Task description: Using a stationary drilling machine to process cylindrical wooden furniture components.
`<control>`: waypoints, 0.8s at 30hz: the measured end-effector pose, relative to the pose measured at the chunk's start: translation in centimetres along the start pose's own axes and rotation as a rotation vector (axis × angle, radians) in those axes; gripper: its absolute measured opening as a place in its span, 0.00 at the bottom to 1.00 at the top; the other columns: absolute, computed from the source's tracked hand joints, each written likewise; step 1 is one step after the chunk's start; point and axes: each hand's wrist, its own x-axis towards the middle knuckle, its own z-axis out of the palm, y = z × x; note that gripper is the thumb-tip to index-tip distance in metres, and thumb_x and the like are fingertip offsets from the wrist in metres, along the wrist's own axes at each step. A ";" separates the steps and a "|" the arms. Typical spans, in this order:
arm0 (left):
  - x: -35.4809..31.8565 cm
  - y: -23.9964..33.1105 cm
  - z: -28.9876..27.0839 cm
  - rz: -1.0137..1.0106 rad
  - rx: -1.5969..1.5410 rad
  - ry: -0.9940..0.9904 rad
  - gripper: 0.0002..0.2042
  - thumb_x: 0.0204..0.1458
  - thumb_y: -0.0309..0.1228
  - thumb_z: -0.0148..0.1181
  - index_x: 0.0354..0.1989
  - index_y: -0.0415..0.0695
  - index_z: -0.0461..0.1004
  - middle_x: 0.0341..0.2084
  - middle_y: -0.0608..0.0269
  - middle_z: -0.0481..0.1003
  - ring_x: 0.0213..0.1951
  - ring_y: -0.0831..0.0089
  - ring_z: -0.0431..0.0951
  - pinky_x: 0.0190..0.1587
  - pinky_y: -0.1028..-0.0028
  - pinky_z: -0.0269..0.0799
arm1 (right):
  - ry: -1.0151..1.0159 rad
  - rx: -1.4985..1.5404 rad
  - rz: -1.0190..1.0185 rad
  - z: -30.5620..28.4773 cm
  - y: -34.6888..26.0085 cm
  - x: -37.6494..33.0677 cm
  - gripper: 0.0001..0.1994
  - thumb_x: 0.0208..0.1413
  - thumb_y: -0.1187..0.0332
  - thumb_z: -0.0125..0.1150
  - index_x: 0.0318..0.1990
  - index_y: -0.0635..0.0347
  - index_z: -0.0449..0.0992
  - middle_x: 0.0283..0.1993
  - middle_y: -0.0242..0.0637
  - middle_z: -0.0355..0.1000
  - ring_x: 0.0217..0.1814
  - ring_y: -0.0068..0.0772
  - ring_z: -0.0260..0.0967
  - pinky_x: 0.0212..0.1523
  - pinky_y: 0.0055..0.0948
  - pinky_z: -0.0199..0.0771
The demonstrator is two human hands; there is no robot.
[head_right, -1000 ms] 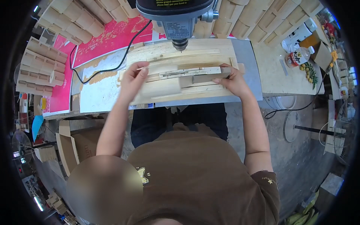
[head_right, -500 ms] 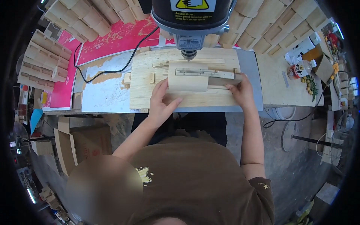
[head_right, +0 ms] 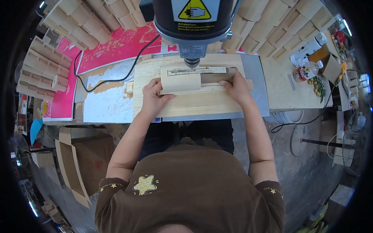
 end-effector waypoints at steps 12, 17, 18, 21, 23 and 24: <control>0.5 -0.1 0.0 0.146 0.146 0.012 0.22 0.29 0.33 0.69 0.39 0.50 0.76 0.21 0.71 0.66 0.31 0.69 0.67 0.41 0.67 0.56 | 0.423 0.129 -0.478 -10.8 -16.6 3.5 0.17 0.60 0.55 0.48 0.48 0.57 0.70 0.32 0.30 0.68 0.30 0.19 0.61 0.28 0.20 0.63; 0.2 0.0 -0.1 0.107 0.117 0.016 0.22 0.30 0.33 0.69 0.40 0.50 0.75 0.21 0.71 0.65 0.30 0.69 0.67 0.40 0.67 0.55 | 0.366 0.202 -0.611 -8.4 -17.3 3.9 0.13 0.60 0.65 0.48 0.27 0.64 0.68 0.20 0.29 0.63 0.22 0.22 0.58 0.23 0.22 0.59; 0.4 0.1 0.2 0.130 0.117 0.009 0.23 0.30 0.33 0.69 0.41 0.50 0.75 0.20 0.70 0.65 0.30 0.69 0.66 0.39 0.67 0.55 | 0.466 0.026 -0.688 -8.9 -17.2 2.9 0.12 0.59 0.66 0.48 0.27 0.66 0.68 0.20 0.34 0.64 0.23 0.23 0.60 0.25 0.24 0.61; 0.4 -0.1 0.1 0.142 0.135 0.003 0.23 0.30 0.32 0.69 0.42 0.50 0.75 0.20 0.70 0.64 0.29 0.70 0.66 0.39 0.68 0.55 | 0.548 -0.188 -0.763 -9.6 -15.3 1.1 0.10 0.58 0.67 0.49 0.33 0.66 0.71 0.23 0.34 0.65 0.26 0.20 0.61 0.27 0.20 0.60; -0.1 -0.4 -0.5 0.113 0.159 0.016 0.23 0.30 0.32 0.69 0.42 0.50 0.75 0.20 0.70 0.63 0.29 0.70 0.66 0.38 0.68 0.54 | 0.515 -0.212 -0.776 -8.4 -14.2 -0.1 0.10 0.59 0.67 0.50 0.39 0.65 0.74 0.25 0.29 0.66 0.28 0.15 0.61 0.28 0.16 0.57; 0.0 -0.3 -0.4 0.113 0.146 0.010 0.23 0.30 0.32 0.69 0.42 0.50 0.75 0.20 0.70 0.63 0.29 0.70 0.66 0.38 0.69 0.54 | 0.508 -0.187 -0.787 -8.0 -14.0 -1.4 0.08 0.57 0.69 0.52 0.35 0.64 0.73 0.23 0.32 0.65 0.24 0.18 0.60 0.25 0.18 0.58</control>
